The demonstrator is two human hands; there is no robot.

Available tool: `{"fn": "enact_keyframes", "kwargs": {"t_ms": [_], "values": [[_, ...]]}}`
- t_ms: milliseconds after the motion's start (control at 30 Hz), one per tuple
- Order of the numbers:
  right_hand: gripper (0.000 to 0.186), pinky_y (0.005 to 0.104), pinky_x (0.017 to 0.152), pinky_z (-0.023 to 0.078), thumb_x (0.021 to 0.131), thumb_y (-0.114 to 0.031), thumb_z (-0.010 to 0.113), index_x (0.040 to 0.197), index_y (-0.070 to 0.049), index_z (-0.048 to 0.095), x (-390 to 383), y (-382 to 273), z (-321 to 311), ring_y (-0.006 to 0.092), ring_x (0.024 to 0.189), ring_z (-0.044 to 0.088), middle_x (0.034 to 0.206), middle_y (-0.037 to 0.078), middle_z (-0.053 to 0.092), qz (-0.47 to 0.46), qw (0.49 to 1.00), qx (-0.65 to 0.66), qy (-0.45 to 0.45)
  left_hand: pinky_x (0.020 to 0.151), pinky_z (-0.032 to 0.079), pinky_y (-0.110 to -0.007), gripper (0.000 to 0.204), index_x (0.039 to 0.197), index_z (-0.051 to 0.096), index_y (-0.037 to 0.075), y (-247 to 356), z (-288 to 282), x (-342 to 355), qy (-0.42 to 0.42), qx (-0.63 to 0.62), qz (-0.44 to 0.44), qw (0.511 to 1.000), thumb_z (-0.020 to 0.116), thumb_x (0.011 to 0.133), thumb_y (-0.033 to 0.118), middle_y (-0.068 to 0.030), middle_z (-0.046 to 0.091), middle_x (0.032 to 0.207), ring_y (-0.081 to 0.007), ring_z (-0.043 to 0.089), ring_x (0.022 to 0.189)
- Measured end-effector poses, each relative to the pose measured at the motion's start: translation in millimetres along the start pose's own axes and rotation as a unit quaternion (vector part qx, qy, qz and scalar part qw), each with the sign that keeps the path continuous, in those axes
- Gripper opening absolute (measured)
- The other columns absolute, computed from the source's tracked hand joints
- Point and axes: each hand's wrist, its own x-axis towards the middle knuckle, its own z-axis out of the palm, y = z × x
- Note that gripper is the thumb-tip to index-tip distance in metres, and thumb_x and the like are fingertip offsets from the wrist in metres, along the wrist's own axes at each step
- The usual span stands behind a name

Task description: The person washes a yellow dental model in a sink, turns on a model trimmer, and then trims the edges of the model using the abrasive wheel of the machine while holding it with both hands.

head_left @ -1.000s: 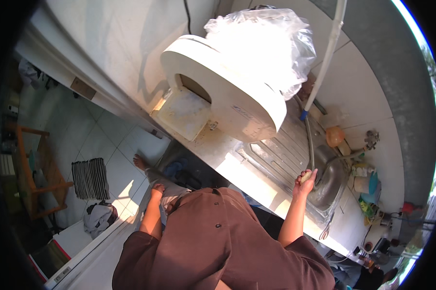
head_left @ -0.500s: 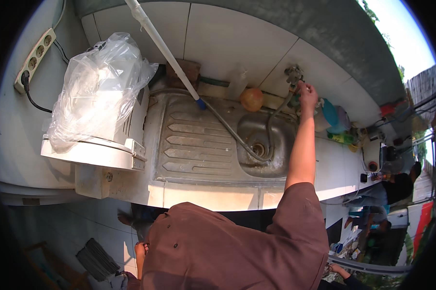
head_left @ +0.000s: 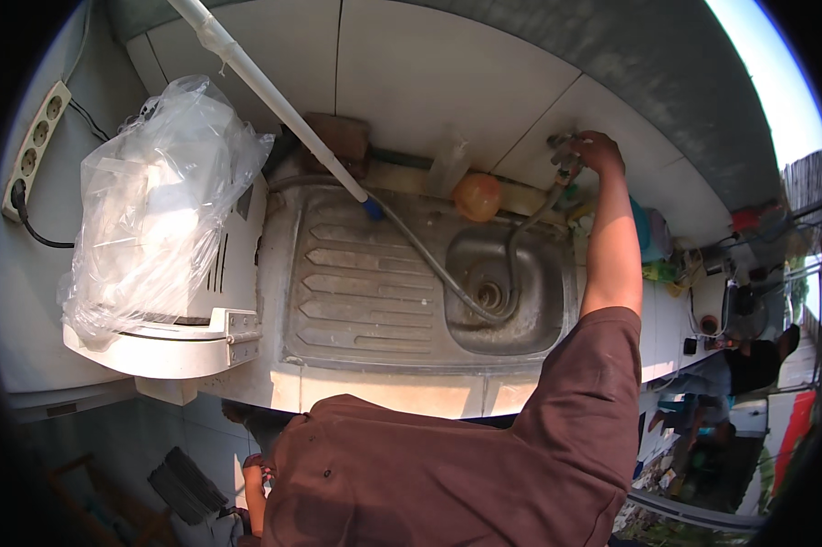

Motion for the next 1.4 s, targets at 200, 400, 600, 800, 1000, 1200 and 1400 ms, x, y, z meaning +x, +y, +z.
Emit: {"fn": "enact_keyframes", "kwargs": {"t_ms": [200,400,600,800,1000,1200,1400], "values": [[0.040,0.0353,0.075,0.053,0.071,-0.029,0.070,0.104,-0.009,0.070,7,-6,2,0.0252,0.087,0.068,0.103,0.013,0.070,-0.048,0.998,0.016,0.024,0.052,0.045,-0.026,0.029,0.111,0.058,0.012,8,3,-4,-0.016,0.014,-0.008,1.000,0.054,0.085,0.023,-0.0017,0.060,0.083,-0.0122,0.055,0.068],[0.047,0.0349,0.082,0.051,0.073,-0.035,0.071,0.112,-0.009,0.067,13,9,0,0.0254,0.095,0.066,0.110,0.015,0.067,-0.065,0.998,0.008,0.010,0.052,0.046,-0.027,0.030,0.112,0.058,0.012,11,9,-1,-0.012,0.029,-0.008,0.999,0.054,0.083,0.021,-0.0014,0.059,0.082,-0.0124,0.055,0.068],[0.063,0.0375,0.092,0.047,0.072,-0.050,0.074,0.119,-0.009,0.063,-2,-7,-7,0.0289,0.109,0.062,0.116,0.016,0.065,-0.044,0.998,-0.040,-0.007,0.050,0.046,-0.028,0.028,0.112,0.058,0.013,-1,0,-12,-0.018,0.003,-0.019,1.000,0.053,0.086,0.020,-0.0010,0.058,0.080,-0.0121,0.054,0.063],[0.066,0.0389,0.093,0.047,0.074,-0.056,0.071,0.122,-0.012,0.062,-8,10,-12,0.0306,0.111,0.060,0.118,0.016,0.064,-0.071,0.997,-0.039,-0.011,0.048,0.045,-0.027,0.028,0.113,0.058,0.013,-10,2,2,-0.025,0.006,-0.011,1.000,0.054,0.086,0.019,-0.0003,0.059,0.079,-0.0116,0.054,0.061],[0.065,0.0388,0.092,0.047,0.074,-0.056,0.071,0.123,-0.014,0.061,6,8,-4,0.0303,0.109,0.061,0.117,0.016,0.064,-0.102,0.994,-0.026,-0.003,0.048,0.046,-0.027,0.028,0.112,0.058,0.011,-30,9,1,-0.028,-0.021,-0.019,0.999,0.055,0.085,0.016,-0.0015,0.061,0.080,-0.0112,0.055,0.061],[0.050,0.0379,0.085,0.049,0.081,-0.038,0.071,0.123,-0.013,0.061,24,44,-3,0.0291,0.103,0.064,0.113,0.014,0.066,-0.140,0.989,-0.034,-0.026,0.056,0.045,-0.030,0.031,0.108,0.062,0.009,-33,12,-2,-0.015,-0.010,0.008,1.000,0.059,0.082,0.026,-0.0005,0.063,0.083,-0.0131,0.060,0.067],[0.043,0.0400,0.091,0.045,0.088,-0.034,0.065,0.120,-0.007,0.060,10,24,-1,0.0320,0.109,0.060,0.117,0.018,0.063,-0.187,0.978,-0.094,-0.011,0.046,0.041,-0.028,0.021,0.097,0.063,0.009,-46,25,-14,0.024,-0.068,0.029,0.997,0.064,0.080,0.022,-0.0004,0.060,0.072,-0.0108,0.055,0.057]]}}
